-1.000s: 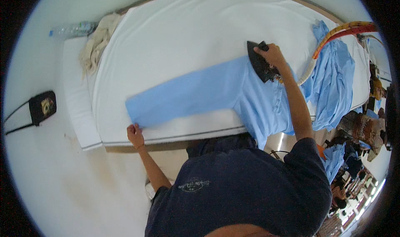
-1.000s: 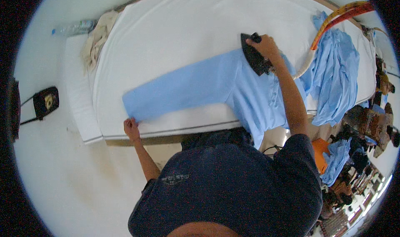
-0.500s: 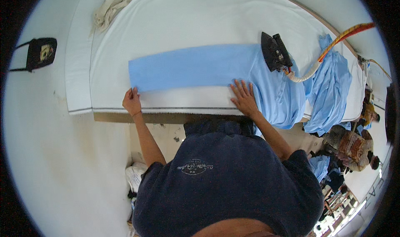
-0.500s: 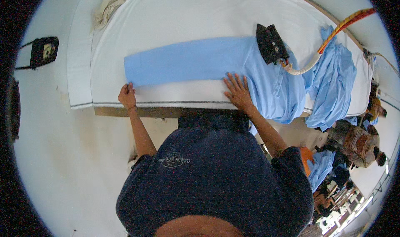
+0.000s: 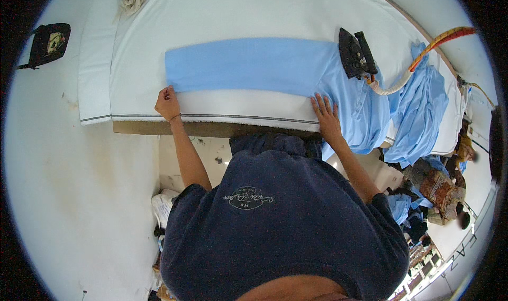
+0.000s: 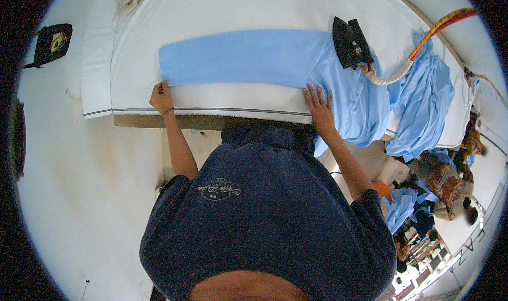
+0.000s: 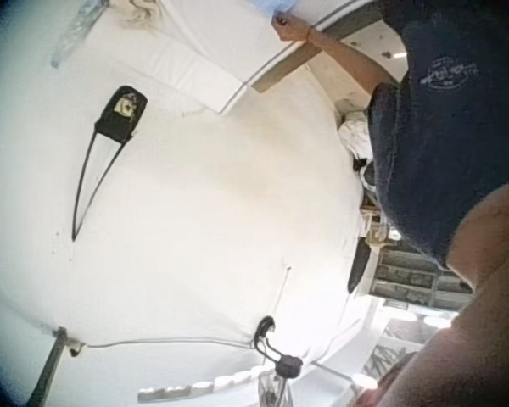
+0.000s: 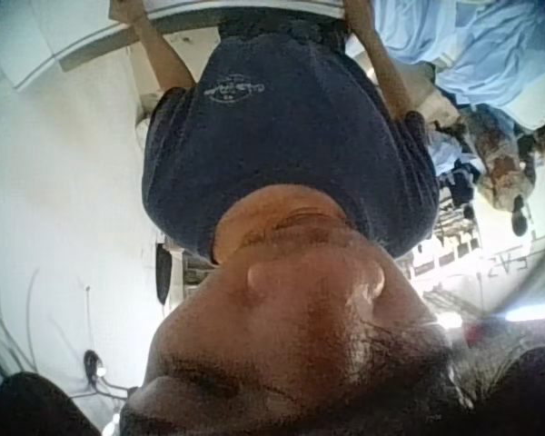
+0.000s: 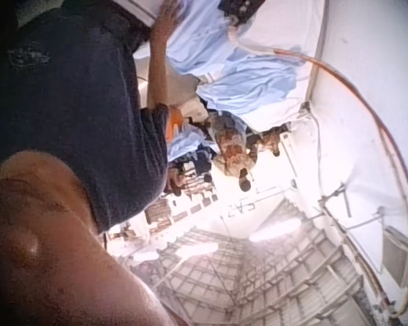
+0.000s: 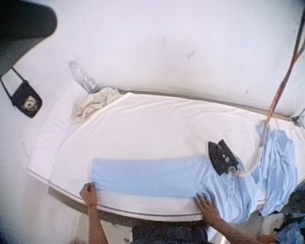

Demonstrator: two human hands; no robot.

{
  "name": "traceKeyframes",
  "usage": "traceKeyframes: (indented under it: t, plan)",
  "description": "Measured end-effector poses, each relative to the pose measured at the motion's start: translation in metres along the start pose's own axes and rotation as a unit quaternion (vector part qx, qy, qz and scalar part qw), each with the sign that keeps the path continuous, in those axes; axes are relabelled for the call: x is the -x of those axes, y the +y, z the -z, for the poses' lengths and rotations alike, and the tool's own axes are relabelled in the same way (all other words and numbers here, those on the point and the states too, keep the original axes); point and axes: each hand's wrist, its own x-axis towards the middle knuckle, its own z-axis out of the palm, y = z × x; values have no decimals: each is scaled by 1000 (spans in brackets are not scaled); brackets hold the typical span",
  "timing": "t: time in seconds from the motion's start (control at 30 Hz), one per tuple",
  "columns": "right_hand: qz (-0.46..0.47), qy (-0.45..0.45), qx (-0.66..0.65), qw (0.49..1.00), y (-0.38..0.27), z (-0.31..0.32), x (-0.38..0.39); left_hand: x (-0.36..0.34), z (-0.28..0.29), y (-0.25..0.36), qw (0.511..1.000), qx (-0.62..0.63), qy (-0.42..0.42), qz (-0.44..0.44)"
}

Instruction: The person irons a light blue shirt on a white ironing board, smoothing the fabric and using a steam iron to remove wrinkles. They repeatedly adjust the shirt, flip it over, and iron different sections including the sleeves and body.

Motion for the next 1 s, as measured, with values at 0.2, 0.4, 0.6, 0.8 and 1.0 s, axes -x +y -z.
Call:
traceKeyframes:
  t: [0.2, 0.4, 0.6, 0.8, 1.0]
  plan:
    - [-79, -236, -201, 948, 21, 79, -51, -5, 1, -10, 997, -27, -64, 16]
    - [-174, 303, 48, 936, 147, 140, -141, -6, 30, -23, 970, 133, -180, 90]
    - [-273, -77, -386, 878, 226, 105, -179, -12, 27, -28, 938, 212, -229, 153]
    - [-190, 47, -235, 952, 90, 160, -160, -7, 32, -22, 943, 163, -207, 202]
    - [37, -134, -214, 967, -69, 95, -141, -8, 24, -22, 968, 166, -138, 131]
